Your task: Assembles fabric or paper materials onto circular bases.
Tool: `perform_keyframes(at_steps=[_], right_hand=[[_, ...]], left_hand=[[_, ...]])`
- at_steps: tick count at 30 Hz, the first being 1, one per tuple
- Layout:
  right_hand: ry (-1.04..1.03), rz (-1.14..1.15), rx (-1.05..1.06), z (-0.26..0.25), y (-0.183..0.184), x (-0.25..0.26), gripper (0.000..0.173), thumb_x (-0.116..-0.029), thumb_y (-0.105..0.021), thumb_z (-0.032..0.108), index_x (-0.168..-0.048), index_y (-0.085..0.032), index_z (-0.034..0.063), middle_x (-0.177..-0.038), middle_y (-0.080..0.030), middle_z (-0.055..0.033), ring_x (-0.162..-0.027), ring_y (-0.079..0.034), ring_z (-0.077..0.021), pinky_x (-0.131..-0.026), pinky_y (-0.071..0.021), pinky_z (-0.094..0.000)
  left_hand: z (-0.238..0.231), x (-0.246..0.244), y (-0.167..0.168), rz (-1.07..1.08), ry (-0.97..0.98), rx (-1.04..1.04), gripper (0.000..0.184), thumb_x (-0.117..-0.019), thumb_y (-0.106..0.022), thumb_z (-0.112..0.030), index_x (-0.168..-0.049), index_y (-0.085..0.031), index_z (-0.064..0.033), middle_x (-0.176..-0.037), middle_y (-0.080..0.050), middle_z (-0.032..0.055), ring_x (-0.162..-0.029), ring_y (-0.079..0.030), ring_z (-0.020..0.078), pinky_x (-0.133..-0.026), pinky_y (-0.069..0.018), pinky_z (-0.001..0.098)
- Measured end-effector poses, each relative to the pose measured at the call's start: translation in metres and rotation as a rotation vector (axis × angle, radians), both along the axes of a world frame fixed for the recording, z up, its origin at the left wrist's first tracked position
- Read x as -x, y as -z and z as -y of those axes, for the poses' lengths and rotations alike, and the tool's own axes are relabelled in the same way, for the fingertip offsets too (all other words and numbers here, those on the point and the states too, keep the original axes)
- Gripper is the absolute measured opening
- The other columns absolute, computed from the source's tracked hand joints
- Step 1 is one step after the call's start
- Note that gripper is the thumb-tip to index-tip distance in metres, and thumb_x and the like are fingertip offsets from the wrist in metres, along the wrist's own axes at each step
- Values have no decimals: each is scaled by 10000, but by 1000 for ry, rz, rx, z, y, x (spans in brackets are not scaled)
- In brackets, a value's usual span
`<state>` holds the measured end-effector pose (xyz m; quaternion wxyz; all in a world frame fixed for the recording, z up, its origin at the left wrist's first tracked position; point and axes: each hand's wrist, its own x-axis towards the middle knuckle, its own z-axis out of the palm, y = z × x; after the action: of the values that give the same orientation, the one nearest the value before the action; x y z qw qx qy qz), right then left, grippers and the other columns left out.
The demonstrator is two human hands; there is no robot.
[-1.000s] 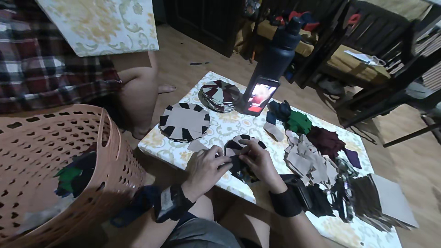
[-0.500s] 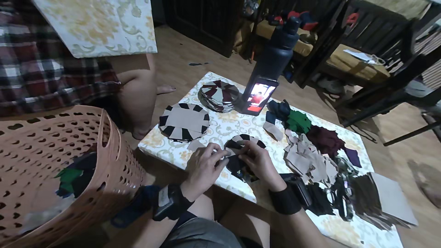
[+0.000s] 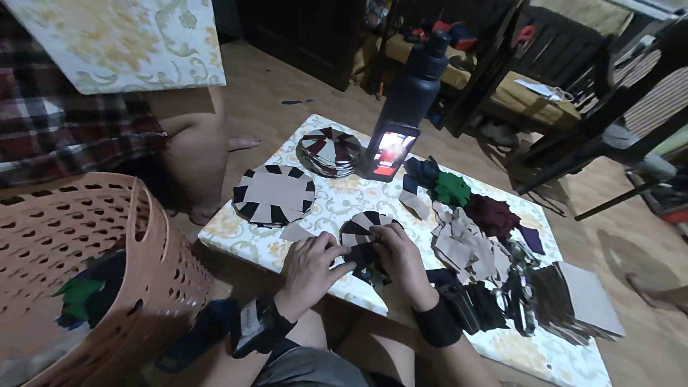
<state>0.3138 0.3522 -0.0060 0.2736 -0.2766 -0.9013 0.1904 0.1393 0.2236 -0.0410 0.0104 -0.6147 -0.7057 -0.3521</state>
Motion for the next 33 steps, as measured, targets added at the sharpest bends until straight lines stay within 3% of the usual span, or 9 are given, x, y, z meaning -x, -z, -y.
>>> perform_keyframes(at_steps=[5,9,13,19,24,27,29,31,33], right_hand=[[17,-27,-6,0,-3,-5,248,-947,-643,26,-1182,-718,51,-1123,-697,-138,-907,-709,-240,-799,-605,-409],[11,53,51,-2,-5,-8,235,-959,-617,27,-1168,-719,61,-1124,-698,-133,-974,-704,-262,-841,-592,-445],[37,-19,15,-4,-12,-9,218,-959,-624,33,-1150,-730,45,-1097,-704,-139,-937,-708,-253,-819,-597,-436],[-9,-91,121,-3,-14,-10,200,-946,-661,67,-1130,-715,10,-1018,-687,-131,-827,-674,-166,-740,-576,-310],[13,69,234,-3,-9,-8,227,-936,-654,28,-1157,-700,6,-1060,-677,-150,-931,-681,-226,-856,-573,-382],[13,38,237,-6,-14,-7,277,-937,-665,52,-1210,-684,8,-1086,-688,-149,-919,-691,-213,-842,-585,-375],[28,-47,161,-12,-17,-9,274,-972,-664,154,-1197,-682,-1,-1029,-683,-146,-847,-673,-206,-770,-576,-371],[29,-110,19,-16,-18,-8,339,-988,-666,247,-1222,-665,1,-1052,-677,-152,-789,-666,-217,-701,-579,-388],[-45,-73,-79,-13,-21,-5,461,-991,-649,363,-1290,-640,13,-1222,-648,-185,-927,-677,-268,-788,-582,-453]], left_hand=[[0,1,1,-17,-3,-5,337,-895,-690,-506,-1022,-797,-214,-1029,-712,61,-837,-671,248,-756,-512,484],[0,0,2,-12,-6,-12,330,-890,-703,-500,-1018,-801,-212,-1029,-713,68,-847,-676,258,-756,-516,490],[0,0,2,-7,-3,-36,318,-887,-707,-485,-1017,-803,-211,-1017,-714,74,-833,-678,261,-748,-516,493],[-1,0,3,-12,-1,-52,332,-889,-703,-500,-1013,-803,-208,-1010,-716,73,-822,-677,257,-746,-515,485],[0,0,2,-18,-3,-44,331,-887,-704,-505,-1008,-804,-213,-1010,-715,71,-824,-675,255,-753,-511,487],[0,0,3,-5,-7,-40,344,-886,-699,-523,-1024,-803,-226,-1025,-713,67,-828,-674,250,-753,-511,491],[1,1,-2,96,-16,-60,378,-888,-708,-512,-1102,-793,-212,-1076,-704,95,-851,-668,268,-764,-523,507],[4,3,-8,296,-32,-160,386,-890,-744,-417,-1144,-775,-129,-1104,-694,128,-895,-667,231,-777,-557,425],[5,11,-8,558,15,-320,353,-928,-723,-266,-1173,-717,-13,-1117,-677,120,-930,-642,113,-809,-554,268]])
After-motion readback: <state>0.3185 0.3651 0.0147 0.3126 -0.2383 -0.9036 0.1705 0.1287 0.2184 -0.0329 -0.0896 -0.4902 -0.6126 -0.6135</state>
